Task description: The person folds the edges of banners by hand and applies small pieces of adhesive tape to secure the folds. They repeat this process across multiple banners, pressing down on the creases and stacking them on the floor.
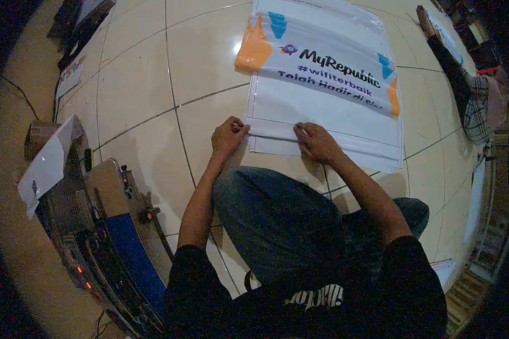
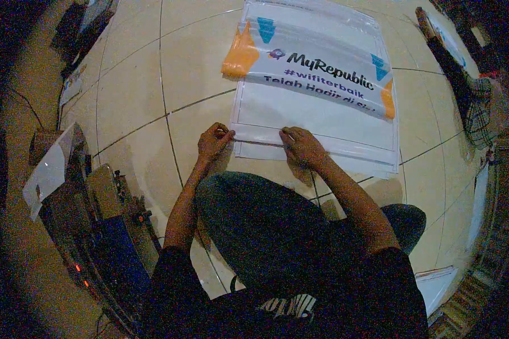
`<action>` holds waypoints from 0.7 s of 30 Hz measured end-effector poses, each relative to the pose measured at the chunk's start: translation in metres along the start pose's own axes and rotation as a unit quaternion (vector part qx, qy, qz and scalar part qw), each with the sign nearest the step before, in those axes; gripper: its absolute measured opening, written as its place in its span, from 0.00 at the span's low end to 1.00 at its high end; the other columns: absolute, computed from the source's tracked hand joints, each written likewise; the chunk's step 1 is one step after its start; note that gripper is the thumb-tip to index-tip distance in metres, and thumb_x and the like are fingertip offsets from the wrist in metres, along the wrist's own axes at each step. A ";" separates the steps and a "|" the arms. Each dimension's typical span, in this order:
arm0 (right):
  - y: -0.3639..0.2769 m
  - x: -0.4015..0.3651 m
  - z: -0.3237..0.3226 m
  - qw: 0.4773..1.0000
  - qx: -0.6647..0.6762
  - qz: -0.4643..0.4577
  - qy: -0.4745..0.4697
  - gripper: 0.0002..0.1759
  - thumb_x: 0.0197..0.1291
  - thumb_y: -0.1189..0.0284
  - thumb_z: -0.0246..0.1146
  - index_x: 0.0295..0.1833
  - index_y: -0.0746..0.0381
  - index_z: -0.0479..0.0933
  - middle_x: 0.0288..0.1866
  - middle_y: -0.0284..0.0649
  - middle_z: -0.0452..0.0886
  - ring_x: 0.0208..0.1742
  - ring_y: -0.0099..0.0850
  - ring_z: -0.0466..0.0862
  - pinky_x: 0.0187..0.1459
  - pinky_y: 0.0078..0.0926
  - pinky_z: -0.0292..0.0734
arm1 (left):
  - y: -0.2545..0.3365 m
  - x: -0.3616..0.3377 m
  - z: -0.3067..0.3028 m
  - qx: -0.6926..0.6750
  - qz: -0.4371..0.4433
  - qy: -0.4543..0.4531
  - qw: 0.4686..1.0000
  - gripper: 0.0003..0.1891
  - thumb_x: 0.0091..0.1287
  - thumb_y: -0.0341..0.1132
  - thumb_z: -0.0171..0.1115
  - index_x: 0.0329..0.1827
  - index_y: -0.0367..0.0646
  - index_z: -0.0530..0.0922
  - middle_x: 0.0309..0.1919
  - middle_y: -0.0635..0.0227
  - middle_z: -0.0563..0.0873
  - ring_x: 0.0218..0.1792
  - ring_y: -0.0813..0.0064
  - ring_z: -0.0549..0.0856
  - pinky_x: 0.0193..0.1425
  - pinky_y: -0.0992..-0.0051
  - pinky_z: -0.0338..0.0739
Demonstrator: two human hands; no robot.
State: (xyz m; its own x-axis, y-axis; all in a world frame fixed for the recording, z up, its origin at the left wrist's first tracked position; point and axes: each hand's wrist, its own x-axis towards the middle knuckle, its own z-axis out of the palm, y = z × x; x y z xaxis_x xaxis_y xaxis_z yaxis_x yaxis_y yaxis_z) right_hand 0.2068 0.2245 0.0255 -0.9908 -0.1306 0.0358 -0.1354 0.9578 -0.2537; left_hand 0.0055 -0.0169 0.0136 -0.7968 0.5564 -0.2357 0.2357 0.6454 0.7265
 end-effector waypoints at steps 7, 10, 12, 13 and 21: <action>-0.014 0.036 0.002 0.998 -0.037 -0.012 -0.040 0.33 0.58 0.65 0.60 0.69 0.61 0.62 0.67 0.43 0.66 0.66 0.45 0.67 0.67 0.43 0.61 | -0.001 0.000 0.000 -0.008 0.011 0.013 1.000 0.18 0.58 0.52 0.66 0.38 0.47 0.80 0.34 0.63 0.88 0.38 0.64 0.87 0.43 0.65 0.80; -0.020 0.050 0.003 0.999 -0.042 -0.025 0.001 0.29 0.56 0.66 0.58 0.65 0.59 0.67 0.64 0.41 0.70 0.62 0.44 0.70 0.63 0.43 0.65 | 0.002 -0.001 -0.002 -0.009 0.001 0.005 1.000 0.18 0.57 0.52 0.66 0.38 0.47 0.80 0.34 0.63 0.88 0.38 0.64 0.87 0.43 0.65 0.80; -0.025 0.057 -0.001 0.999 -0.028 -0.034 0.009 0.31 0.55 0.63 0.60 0.66 0.54 0.67 0.64 0.43 0.69 0.62 0.46 0.69 0.62 0.46 0.65 | 0.004 -0.001 -0.003 -0.001 -0.002 0.009 1.000 0.19 0.57 0.53 0.67 0.38 0.47 0.80 0.34 0.63 0.88 0.37 0.64 0.87 0.43 0.65 0.79; -0.028 0.062 -0.004 0.999 -0.028 -0.034 0.009 0.31 0.55 0.63 0.60 0.66 0.54 0.67 0.64 0.43 0.69 0.62 0.46 0.69 0.62 0.46 0.65 | 0.005 -0.001 -0.003 0.006 -0.004 0.013 1.000 0.19 0.57 0.53 0.67 0.38 0.47 0.80 0.34 0.63 0.88 0.37 0.64 0.87 0.43 0.65 0.79; -0.040 0.086 -0.007 0.999 0.005 -0.011 -0.030 0.36 0.50 0.54 0.63 0.67 0.48 0.67 0.61 0.49 0.67 0.60 0.48 0.68 0.58 0.49 0.64 | 0.010 0.000 -0.005 0.024 -0.017 0.009 1.000 0.18 0.57 0.52 0.67 0.38 0.47 0.80 0.34 0.64 0.88 0.37 0.65 0.87 0.43 0.65 0.79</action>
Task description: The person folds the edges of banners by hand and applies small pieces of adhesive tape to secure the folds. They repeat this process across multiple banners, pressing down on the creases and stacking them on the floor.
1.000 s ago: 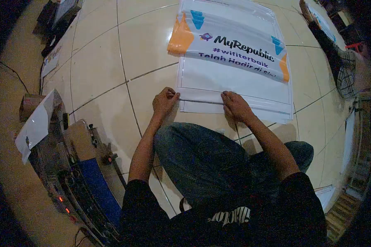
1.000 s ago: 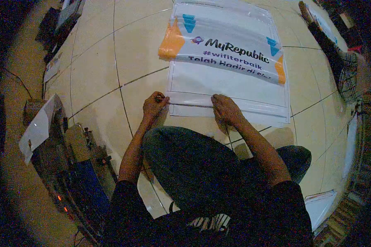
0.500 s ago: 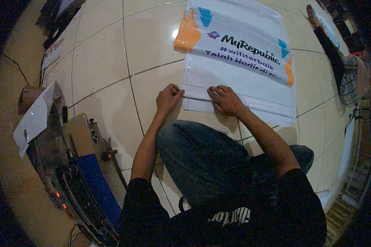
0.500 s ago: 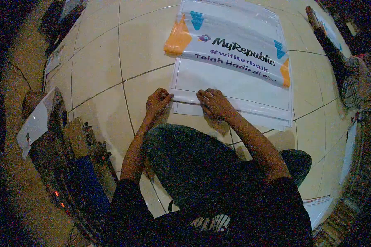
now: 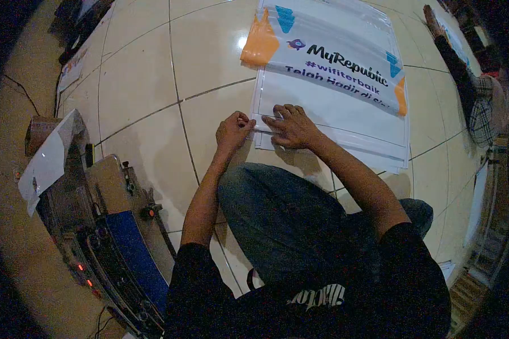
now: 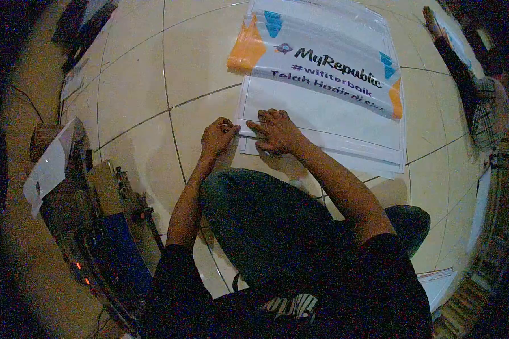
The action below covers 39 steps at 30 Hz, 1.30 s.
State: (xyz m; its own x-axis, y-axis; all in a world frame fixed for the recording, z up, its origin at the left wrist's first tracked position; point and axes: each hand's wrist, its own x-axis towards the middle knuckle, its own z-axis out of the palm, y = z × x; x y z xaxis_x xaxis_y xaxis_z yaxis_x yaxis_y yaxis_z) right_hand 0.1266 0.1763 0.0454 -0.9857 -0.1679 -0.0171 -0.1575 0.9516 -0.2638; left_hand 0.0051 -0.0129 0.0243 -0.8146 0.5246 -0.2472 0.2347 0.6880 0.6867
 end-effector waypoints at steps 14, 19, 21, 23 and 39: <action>-0.005 0.019 0.003 0.997 -0.077 -0.008 -0.018 0.44 0.42 0.49 0.67 0.69 0.42 0.64 0.59 0.48 0.69 0.53 0.45 0.71 0.48 0.46 0.71 | -0.007 0.005 0.004 0.003 -0.003 -0.007 1.000 0.20 0.56 0.52 0.68 0.39 0.45 0.80 0.33 0.64 0.88 0.35 0.68 0.87 0.42 0.68 0.79; -0.010 0.023 -0.001 0.995 -0.088 0.020 -0.052 0.44 0.43 0.53 0.67 0.70 0.41 0.61 0.58 0.46 0.68 0.55 0.45 0.70 0.50 0.46 0.70 | -0.009 0.001 -0.003 -0.084 0.062 -0.066 0.992 0.16 0.59 0.47 0.65 0.42 0.45 0.78 0.38 0.61 0.87 0.36 0.62 0.87 0.44 0.64 0.78; -0.011 0.024 -0.002 0.995 -0.076 0.020 -0.056 0.46 0.41 0.51 0.69 0.69 0.41 0.63 0.60 0.48 0.69 0.53 0.45 0.72 0.47 0.47 0.71 | 0.007 -0.009 -0.014 -0.087 0.062 -0.097 0.990 0.17 0.59 0.46 0.65 0.45 0.45 0.77 0.41 0.59 0.86 0.39 0.61 0.86 0.46 0.64 0.78; -0.008 0.023 -0.001 0.996 -0.068 0.021 -0.052 0.46 0.40 0.51 0.70 0.70 0.41 0.63 0.60 0.48 0.68 0.53 0.46 0.73 0.48 0.47 0.71 | 0.021 -0.020 -0.022 -0.086 0.058 -0.124 0.987 0.18 0.59 0.44 0.64 0.47 0.44 0.76 0.43 0.57 0.85 0.42 0.60 0.85 0.47 0.63 0.78; -0.014 0.036 -0.003 0.987 -0.082 0.054 -0.126 0.35 0.54 0.49 0.62 0.68 0.39 0.65 0.62 0.43 0.67 0.56 0.48 0.73 0.46 0.54 0.73 | 0.034 -0.030 -0.005 0.236 0.204 -0.219 0.924 0.27 0.53 0.50 0.67 0.54 0.50 0.75 0.63 0.42 0.68 0.41 0.52 0.85 0.45 0.58 0.80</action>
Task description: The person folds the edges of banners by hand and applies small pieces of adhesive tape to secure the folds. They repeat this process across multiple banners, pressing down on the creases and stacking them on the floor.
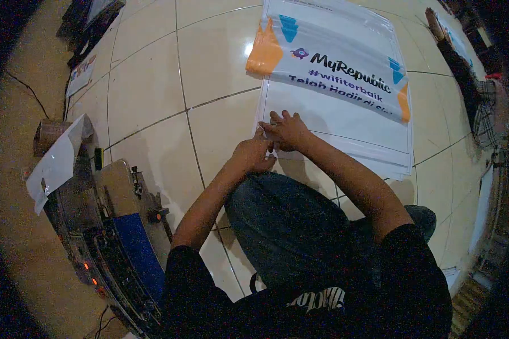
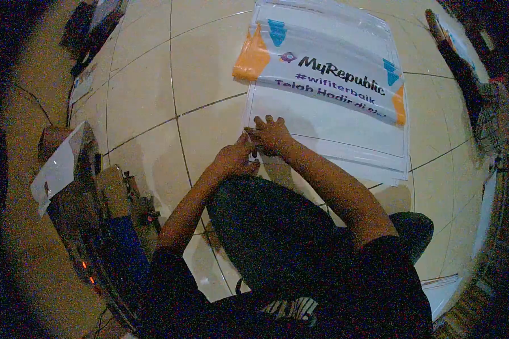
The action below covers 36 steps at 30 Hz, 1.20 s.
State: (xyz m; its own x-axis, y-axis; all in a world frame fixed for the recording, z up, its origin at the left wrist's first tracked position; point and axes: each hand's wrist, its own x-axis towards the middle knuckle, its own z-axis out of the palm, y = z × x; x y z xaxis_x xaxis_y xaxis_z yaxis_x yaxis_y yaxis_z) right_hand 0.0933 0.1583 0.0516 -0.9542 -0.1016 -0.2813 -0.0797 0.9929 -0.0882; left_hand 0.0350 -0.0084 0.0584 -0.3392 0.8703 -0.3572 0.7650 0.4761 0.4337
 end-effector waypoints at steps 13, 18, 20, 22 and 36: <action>-0.048 0.020 0.009 0.997 -0.055 0.032 0.053 0.24 0.52 0.54 0.64 0.50 0.58 0.78 0.49 0.45 0.72 0.47 0.48 0.78 0.47 0.54 0.73 | -0.022 -0.018 -0.004 -0.521 -0.103 0.018 0.847 0.18 0.64 0.38 0.60 0.54 0.39 0.75 0.41 0.61 0.84 0.39 0.68 0.83 0.46 0.67 0.77; -0.002 0.022 0.014 0.990 0.136 0.044 -0.022 0.21 0.53 0.55 0.64 0.50 0.54 0.80 0.46 0.46 0.81 0.47 0.49 0.82 0.48 0.51 0.76 | -0.015 -0.006 -0.003 -0.271 0.001 0.042 0.962 0.24 0.57 0.39 0.64 0.56 0.39 0.74 0.52 0.52 0.80 0.43 0.59 0.84 0.50 0.63 0.78; 0.022 0.015 0.020 0.903 0.419 0.063 0.067 0.20 0.56 0.60 0.61 0.54 0.53 0.79 0.48 0.49 0.82 0.45 0.43 0.84 0.47 0.40 0.79 | 0.006 -0.005 -0.012 -0.187 0.024 0.027 0.982 0.28 0.56 0.41 0.66 0.60 0.39 0.72 0.57 0.48 0.77 0.47 0.55 0.83 0.55 0.63 0.78; 0.033 0.018 0.033 0.878 0.471 0.078 0.045 0.19 0.56 0.65 0.61 0.54 0.57 0.78 0.49 0.47 0.83 0.44 0.39 0.84 0.47 0.33 0.79 | 0.048 -0.007 -0.020 0.005 -0.010 -0.032 0.999 0.29 0.57 0.43 0.65 0.61 0.43 0.72 0.63 0.38 0.67 0.46 0.47 0.84 0.53 0.59 0.79; 0.076 0.050 0.092 0.804 0.590 0.066 0.020 0.17 0.62 0.63 0.58 0.49 0.64 0.72 0.41 0.43 0.81 0.37 0.33 0.82 0.35 0.29 0.78 | 0.033 0.017 0.001 -0.107 -0.196 0.120 0.967 0.27 0.60 0.47 0.63 0.56 0.40 0.71 0.55 0.45 0.76 0.45 0.50 0.84 0.48 0.57 0.79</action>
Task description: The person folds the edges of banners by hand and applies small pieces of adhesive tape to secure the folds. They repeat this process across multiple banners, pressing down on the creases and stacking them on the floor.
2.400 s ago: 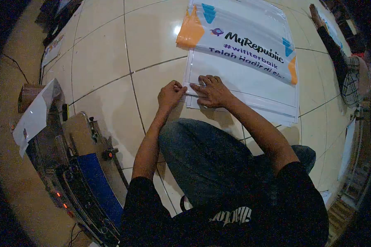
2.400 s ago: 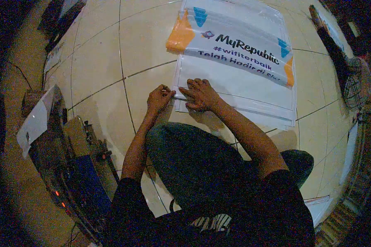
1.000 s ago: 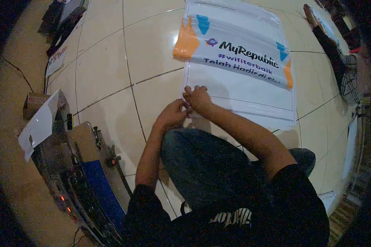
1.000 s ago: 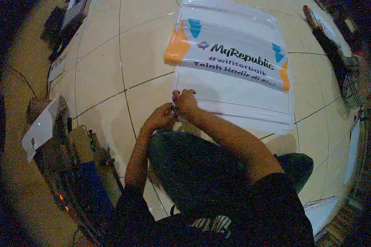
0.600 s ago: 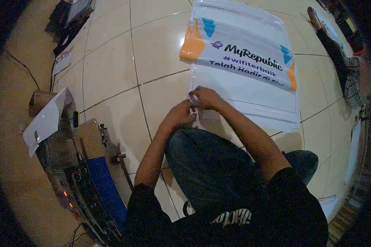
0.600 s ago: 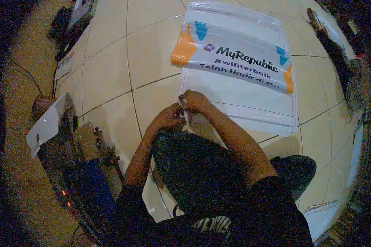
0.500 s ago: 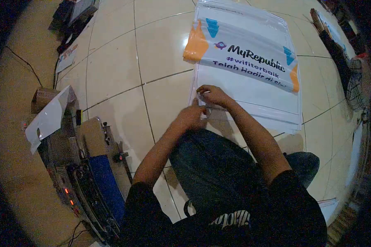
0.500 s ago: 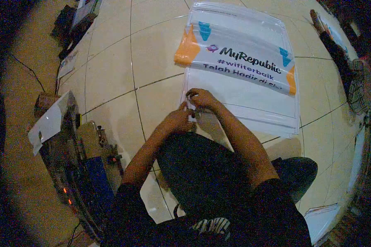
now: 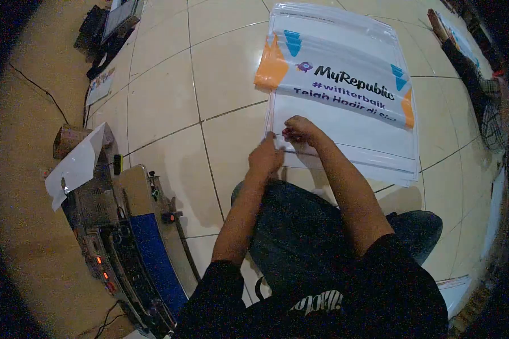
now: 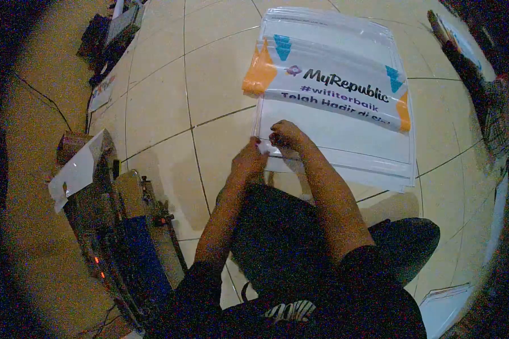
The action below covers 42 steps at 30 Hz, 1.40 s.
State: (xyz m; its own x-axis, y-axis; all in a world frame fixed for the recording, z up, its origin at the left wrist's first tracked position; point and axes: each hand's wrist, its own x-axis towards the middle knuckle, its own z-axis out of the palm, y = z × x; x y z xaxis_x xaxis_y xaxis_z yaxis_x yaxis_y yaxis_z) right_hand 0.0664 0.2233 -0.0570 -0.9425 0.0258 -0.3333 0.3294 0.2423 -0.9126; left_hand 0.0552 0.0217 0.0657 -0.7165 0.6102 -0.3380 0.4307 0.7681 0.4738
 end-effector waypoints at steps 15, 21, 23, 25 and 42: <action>0.045 -0.265 -0.091 0.968 -0.041 0.099 0.228 0.23 0.62 0.62 0.58 0.59 0.62 0.71 0.57 0.48 0.76 0.52 0.39 0.79 0.55 0.35 0.75 | -0.045 0.055 0.005 -0.166 -0.095 0.066 0.979 0.19 0.55 0.46 0.67 0.37 0.36 0.84 0.32 0.54 0.86 0.35 0.62 0.86 0.44 0.65 0.79; 0.096 -0.364 -0.127 0.749 -0.388 0.261 0.470 0.30 0.58 0.59 0.61 0.64 0.58 0.68 0.66 0.49 0.68 0.67 0.46 0.67 0.64 0.51 0.64 | -0.099 0.093 0.034 0.003 0.035 0.071 0.997 0.17 0.53 0.43 0.65 0.38 0.38 0.84 0.30 0.52 0.86 0.31 0.60 0.86 0.38 0.65 0.80; 0.100 -0.370 -0.141 0.760 -0.347 0.269 0.479 0.31 0.59 0.57 0.60 0.66 0.57 0.67 0.67 0.49 0.67 0.67 0.47 0.67 0.63 0.53 0.64 | -0.110 0.100 0.034 0.278 0.169 0.045 0.945 0.18 0.56 0.45 0.65 0.37 0.37 0.84 0.26 0.54 0.85 0.27 0.62 0.85 0.34 0.65 0.78; 0.098 -0.364 -0.143 0.736 -0.290 0.295 0.536 0.33 0.60 0.52 0.58 0.67 0.57 0.65 0.68 0.52 0.65 0.67 0.49 0.66 0.63 0.52 0.65 | -0.075 0.076 0.016 -0.056 -0.025 0.041 0.997 0.19 0.57 0.46 0.65 0.36 0.35 0.84 0.24 0.57 0.84 0.25 0.64 0.84 0.30 0.66 0.77; 0.120 -0.372 -0.139 0.671 -0.332 0.341 0.569 0.37 0.59 0.46 0.58 0.68 0.57 0.65 0.70 0.48 0.62 0.69 0.49 0.62 0.62 0.55 0.65 | -0.056 0.065 0.013 -0.228 -0.092 0.018 0.969 0.22 0.56 0.51 0.68 0.31 0.36 0.84 0.21 0.62 0.83 0.22 0.72 0.81 0.28 0.70 0.76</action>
State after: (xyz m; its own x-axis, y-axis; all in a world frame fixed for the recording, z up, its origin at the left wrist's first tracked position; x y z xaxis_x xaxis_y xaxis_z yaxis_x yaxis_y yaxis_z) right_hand 0.4488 0.3774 -0.0099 -0.1436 0.9822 0.1210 0.9642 0.1664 -0.2063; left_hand -0.0082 0.0208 0.0068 -0.7801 0.4581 -0.4261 0.0130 0.6928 0.7210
